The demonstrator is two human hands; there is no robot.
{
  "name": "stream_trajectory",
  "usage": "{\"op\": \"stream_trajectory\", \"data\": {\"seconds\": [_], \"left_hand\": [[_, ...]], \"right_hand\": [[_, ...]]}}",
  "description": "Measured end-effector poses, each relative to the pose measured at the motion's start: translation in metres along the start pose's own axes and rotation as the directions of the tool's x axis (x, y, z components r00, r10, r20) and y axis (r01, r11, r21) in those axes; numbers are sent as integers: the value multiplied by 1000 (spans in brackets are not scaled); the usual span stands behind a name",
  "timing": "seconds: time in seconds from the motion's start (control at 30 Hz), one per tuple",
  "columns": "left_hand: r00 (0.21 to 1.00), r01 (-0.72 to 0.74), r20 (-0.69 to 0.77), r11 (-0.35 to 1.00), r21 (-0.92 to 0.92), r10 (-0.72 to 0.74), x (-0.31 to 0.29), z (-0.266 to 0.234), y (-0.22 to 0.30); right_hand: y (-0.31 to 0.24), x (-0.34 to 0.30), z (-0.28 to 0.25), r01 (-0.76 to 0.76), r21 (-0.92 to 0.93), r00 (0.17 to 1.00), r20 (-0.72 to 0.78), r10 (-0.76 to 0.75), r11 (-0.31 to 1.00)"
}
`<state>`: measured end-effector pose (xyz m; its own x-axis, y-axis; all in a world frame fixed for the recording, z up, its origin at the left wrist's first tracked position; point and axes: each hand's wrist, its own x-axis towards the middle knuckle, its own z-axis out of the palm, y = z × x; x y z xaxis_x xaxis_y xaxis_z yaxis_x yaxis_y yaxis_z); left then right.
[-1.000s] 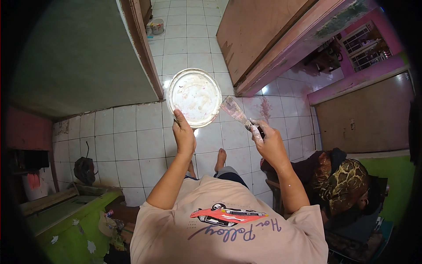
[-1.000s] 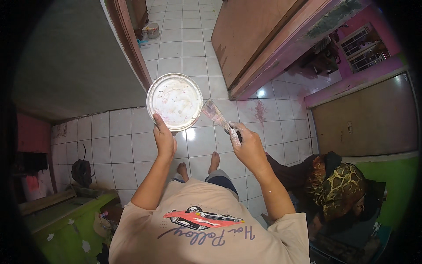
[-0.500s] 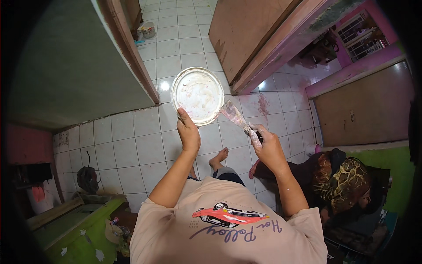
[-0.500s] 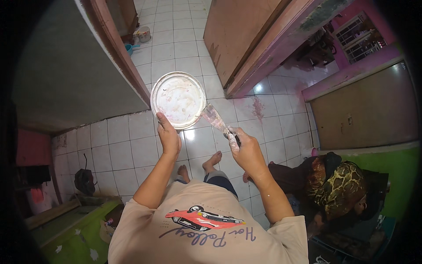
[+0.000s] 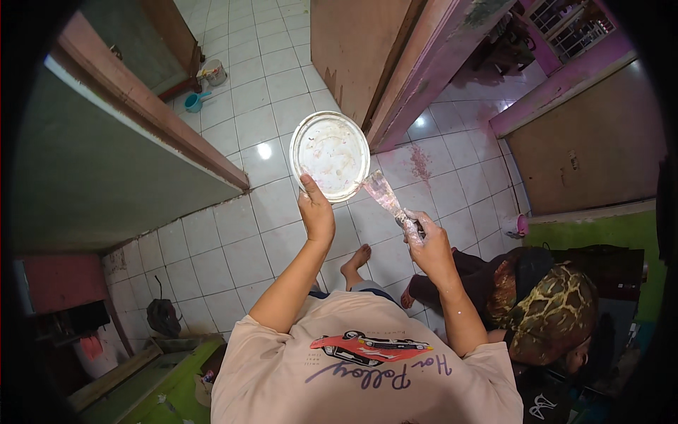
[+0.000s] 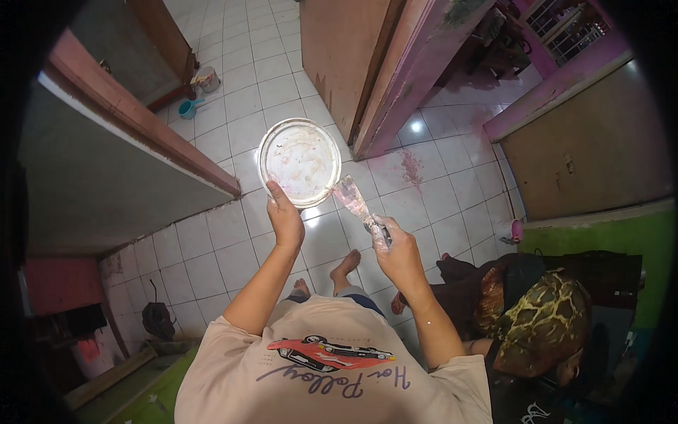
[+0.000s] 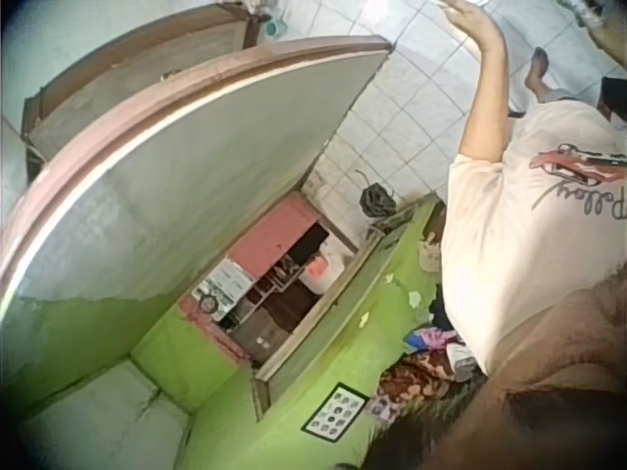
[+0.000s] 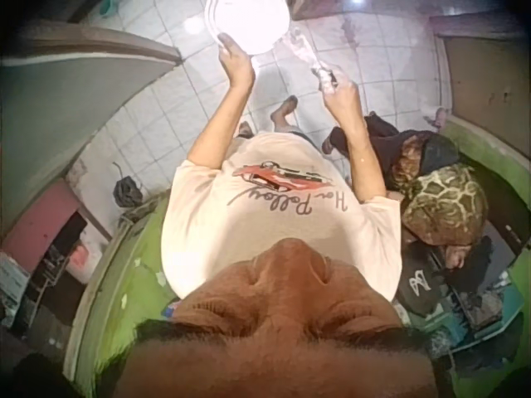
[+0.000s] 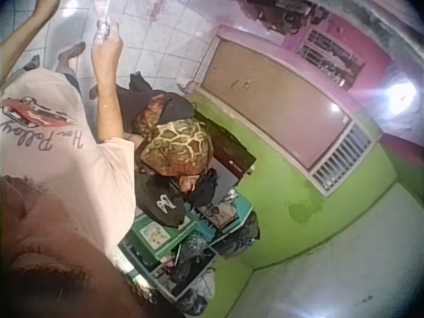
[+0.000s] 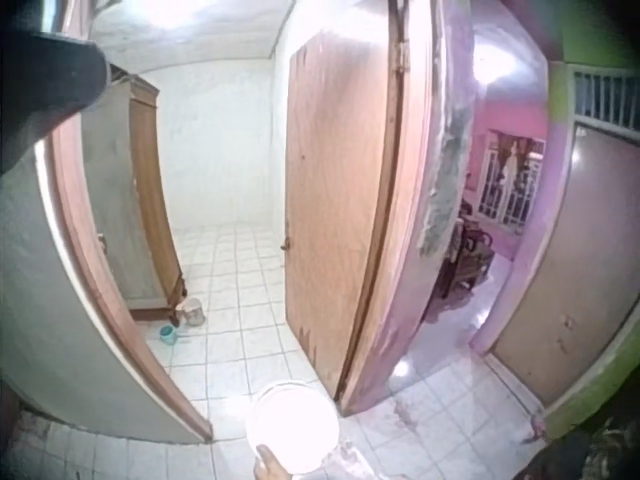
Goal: The person mixes a white substance in a bucket by hand and using a brush and a putty knife, then carries the bucket and putty knife to another room.
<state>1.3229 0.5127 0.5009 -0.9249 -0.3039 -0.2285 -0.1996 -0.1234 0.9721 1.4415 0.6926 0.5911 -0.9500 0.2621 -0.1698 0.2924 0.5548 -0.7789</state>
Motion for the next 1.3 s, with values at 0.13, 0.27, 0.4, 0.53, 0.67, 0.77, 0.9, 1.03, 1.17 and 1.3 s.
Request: {"op": "stream_trajectory", "data": {"seconds": [0.13,0.27,0.4,0.53,0.67,0.77,0.9,1.03,1.17,1.3], "left_hand": [[997,-63,43,998,24,62,5,42,-3],[990,27,132,990,135,-45,11,79,-1],[995,-87,55,994,65,84,16,124,-2],[987,-5,158,992,124,-14,25,152,-13],[980,4,199,1000,26,-9,40,184,-16],[981,18,190,999,42,-26,65,198,-26],[970,63,241,988,-140,-28,90,231,-15],[959,112,276,982,-154,-66,134,228,-5],[914,268,347,955,-130,-209,163,221,24],[904,317,380,906,-282,-198,199,213,20]], "right_hand": [[15,19,-21,23,21,999,-49,-22,1000],[27,36,-42,-32,67,999,-38,35,997],[44,52,-59,-93,165,995,-31,99,982],[60,64,-77,-278,335,960,77,268,900],[72,82,-93,-392,651,917,220,333,650],[81,102,-104,-329,701,921,91,378,633],[142,153,-113,-36,200,904,-411,118,979],[123,201,-104,18,-212,803,-579,-141,977],[112,227,-88,-116,-252,788,-612,-66,961],[120,242,-65,-329,30,787,-544,292,944]]}}
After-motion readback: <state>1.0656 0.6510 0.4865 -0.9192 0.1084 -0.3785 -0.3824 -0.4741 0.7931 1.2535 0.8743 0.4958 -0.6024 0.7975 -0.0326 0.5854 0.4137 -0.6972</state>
